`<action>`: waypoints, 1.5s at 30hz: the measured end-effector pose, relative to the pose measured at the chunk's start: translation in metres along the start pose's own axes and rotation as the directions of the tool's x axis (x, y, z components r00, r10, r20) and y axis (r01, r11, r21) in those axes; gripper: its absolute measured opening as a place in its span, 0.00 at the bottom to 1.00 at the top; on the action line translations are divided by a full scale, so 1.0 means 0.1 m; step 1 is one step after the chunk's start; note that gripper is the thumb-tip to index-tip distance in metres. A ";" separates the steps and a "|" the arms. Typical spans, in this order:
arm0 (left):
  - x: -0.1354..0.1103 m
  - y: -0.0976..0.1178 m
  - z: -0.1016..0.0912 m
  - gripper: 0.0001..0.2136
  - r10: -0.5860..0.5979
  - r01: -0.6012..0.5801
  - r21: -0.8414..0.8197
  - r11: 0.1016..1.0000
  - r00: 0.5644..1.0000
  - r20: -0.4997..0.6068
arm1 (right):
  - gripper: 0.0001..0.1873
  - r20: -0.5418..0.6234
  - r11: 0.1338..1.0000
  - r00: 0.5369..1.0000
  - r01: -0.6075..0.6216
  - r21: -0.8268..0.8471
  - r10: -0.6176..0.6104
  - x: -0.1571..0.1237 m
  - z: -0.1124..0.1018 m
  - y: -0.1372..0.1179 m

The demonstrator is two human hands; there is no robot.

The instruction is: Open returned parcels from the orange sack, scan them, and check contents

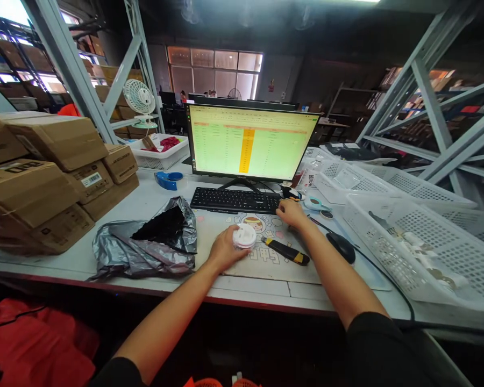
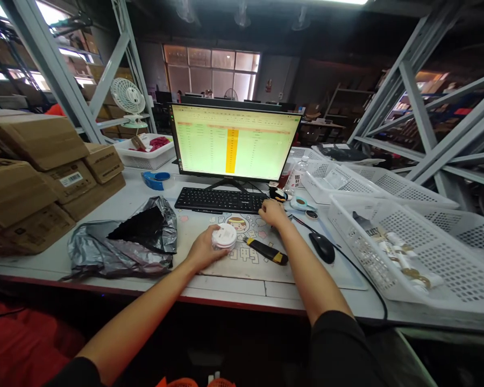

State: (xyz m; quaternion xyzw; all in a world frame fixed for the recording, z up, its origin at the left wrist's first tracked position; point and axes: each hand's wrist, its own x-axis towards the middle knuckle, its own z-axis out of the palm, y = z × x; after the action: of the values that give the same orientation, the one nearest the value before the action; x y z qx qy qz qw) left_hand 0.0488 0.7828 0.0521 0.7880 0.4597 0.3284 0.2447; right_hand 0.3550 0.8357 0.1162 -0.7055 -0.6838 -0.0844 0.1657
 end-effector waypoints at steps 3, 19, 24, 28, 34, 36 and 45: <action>0.00 -0.02 0.02 0.34 0.014 -0.014 -0.006 1.000 1.000 -0.011 | 0.10 -0.147 0.999 0.988 -0.049 0.001 0.048 -0.37 -0.20 0.42; -0.02 0.06 -0.01 0.36 -0.017 0.017 -0.022 1.000 1.000 -0.013 | 0.33 -0.343 0.982 0.920 -0.186 0.039 0.188 -1.70 0.57 1.79; -0.01 0.04 0.01 0.37 -0.007 0.007 -0.013 1.000 1.000 -0.015 | 0.35 -0.324 0.987 0.932 -0.147 0.072 0.162 -1.69 0.56 1.81; -0.01 0.03 0.02 0.37 0.004 -0.004 -0.007 1.000 1.000 -0.020 | 0.35 -0.306 0.990 0.943 -0.109 0.091 0.132 -1.68 0.52 1.79; -0.01 0.04 0.01 0.37 0.007 -0.008 -0.014 1.000 0.999 -0.031 | 0.34 -0.317 0.985 0.937 -0.109 0.134 0.146 -1.66 0.55 1.78; -0.02 0.06 0.01 0.36 0.019 -0.019 -0.008 1.000 0.999 -0.041 | 0.32 -0.317 0.981 0.936 -0.106 0.160 0.153 -1.67 0.55 1.77; 0.00 0.06 -0.01 0.36 0.145 -0.147 -0.006 0.989 0.979 -0.140 | 0.32 -0.399 0.945 0.885 -0.118 0.304 0.239 -1.51 -0.09 1.04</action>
State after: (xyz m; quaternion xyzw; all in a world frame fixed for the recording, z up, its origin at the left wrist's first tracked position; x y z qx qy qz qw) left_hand 0.0519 0.7801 0.0568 0.7928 0.4138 0.4034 0.1936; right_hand 0.4518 0.6899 0.0601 -0.7004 -0.5667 -0.1279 0.4147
